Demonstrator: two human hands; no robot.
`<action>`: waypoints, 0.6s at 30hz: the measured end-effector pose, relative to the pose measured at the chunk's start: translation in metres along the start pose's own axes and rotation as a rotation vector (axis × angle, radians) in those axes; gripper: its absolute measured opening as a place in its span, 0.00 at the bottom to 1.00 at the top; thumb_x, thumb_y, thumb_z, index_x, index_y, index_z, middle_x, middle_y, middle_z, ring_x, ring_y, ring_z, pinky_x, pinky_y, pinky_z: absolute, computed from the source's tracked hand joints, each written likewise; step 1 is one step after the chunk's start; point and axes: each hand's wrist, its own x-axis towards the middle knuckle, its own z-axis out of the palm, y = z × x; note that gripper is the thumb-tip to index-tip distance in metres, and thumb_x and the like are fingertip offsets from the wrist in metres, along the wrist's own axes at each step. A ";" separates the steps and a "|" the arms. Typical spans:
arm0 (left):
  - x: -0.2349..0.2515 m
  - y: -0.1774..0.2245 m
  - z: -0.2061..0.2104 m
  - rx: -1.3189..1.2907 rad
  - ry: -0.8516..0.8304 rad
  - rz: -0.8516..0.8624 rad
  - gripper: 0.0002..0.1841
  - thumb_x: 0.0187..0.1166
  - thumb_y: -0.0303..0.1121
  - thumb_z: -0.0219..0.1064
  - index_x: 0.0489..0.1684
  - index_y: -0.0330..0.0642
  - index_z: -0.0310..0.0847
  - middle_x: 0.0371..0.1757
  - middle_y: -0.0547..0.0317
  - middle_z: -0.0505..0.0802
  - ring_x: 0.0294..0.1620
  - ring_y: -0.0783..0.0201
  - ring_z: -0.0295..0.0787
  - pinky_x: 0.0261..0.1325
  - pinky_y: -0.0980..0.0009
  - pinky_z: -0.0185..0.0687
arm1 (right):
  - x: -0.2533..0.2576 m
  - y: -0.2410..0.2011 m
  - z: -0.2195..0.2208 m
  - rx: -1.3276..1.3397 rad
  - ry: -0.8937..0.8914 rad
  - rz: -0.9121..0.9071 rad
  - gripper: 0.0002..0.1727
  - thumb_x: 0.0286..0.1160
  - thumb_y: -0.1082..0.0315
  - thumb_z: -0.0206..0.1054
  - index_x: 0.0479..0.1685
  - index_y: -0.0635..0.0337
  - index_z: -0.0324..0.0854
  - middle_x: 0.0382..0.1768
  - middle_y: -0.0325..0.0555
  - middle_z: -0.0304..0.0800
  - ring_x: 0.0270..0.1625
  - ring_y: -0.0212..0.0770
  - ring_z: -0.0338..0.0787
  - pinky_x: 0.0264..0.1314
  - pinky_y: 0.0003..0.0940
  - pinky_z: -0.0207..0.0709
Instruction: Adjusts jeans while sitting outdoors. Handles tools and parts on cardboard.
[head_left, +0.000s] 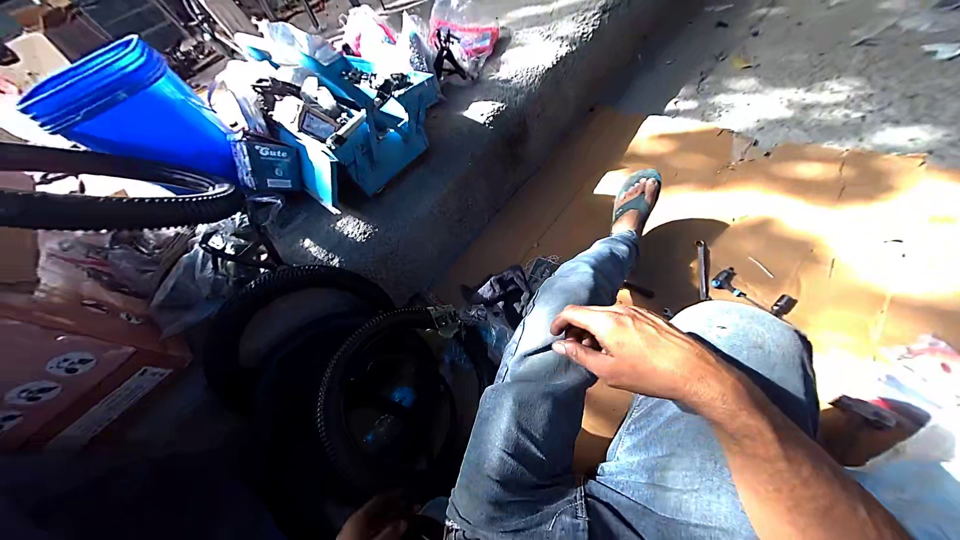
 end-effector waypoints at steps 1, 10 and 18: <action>0.002 0.001 0.000 0.007 0.034 -0.035 0.27 0.81 0.41 0.69 0.77 0.37 0.75 0.66 0.46 0.90 0.63 0.51 0.91 0.64 0.49 0.90 | 0.000 0.003 0.000 -0.001 0.008 0.001 0.12 0.84 0.44 0.62 0.52 0.34 0.86 0.33 0.24 0.88 0.34 0.27 0.87 0.40 0.38 0.85; 0.010 0.089 -0.017 0.121 0.011 0.277 0.24 0.83 0.43 0.69 0.70 0.35 0.80 0.57 0.50 0.95 0.55 0.57 0.95 0.62 0.54 0.92 | -0.008 -0.004 -0.044 0.293 0.407 -0.251 0.11 0.83 0.52 0.62 0.48 0.39 0.89 0.36 0.19 0.91 0.38 0.19 0.90 0.40 0.22 0.89; 0.079 0.268 0.004 0.104 0.078 0.830 0.17 0.86 0.34 0.65 0.66 0.33 0.82 0.61 0.50 0.93 0.59 0.57 0.93 0.63 0.55 0.91 | 0.015 0.041 -0.065 0.414 0.402 -0.207 0.13 0.85 0.55 0.63 0.49 0.49 0.90 0.39 0.34 0.94 0.39 0.28 0.93 0.45 0.31 0.90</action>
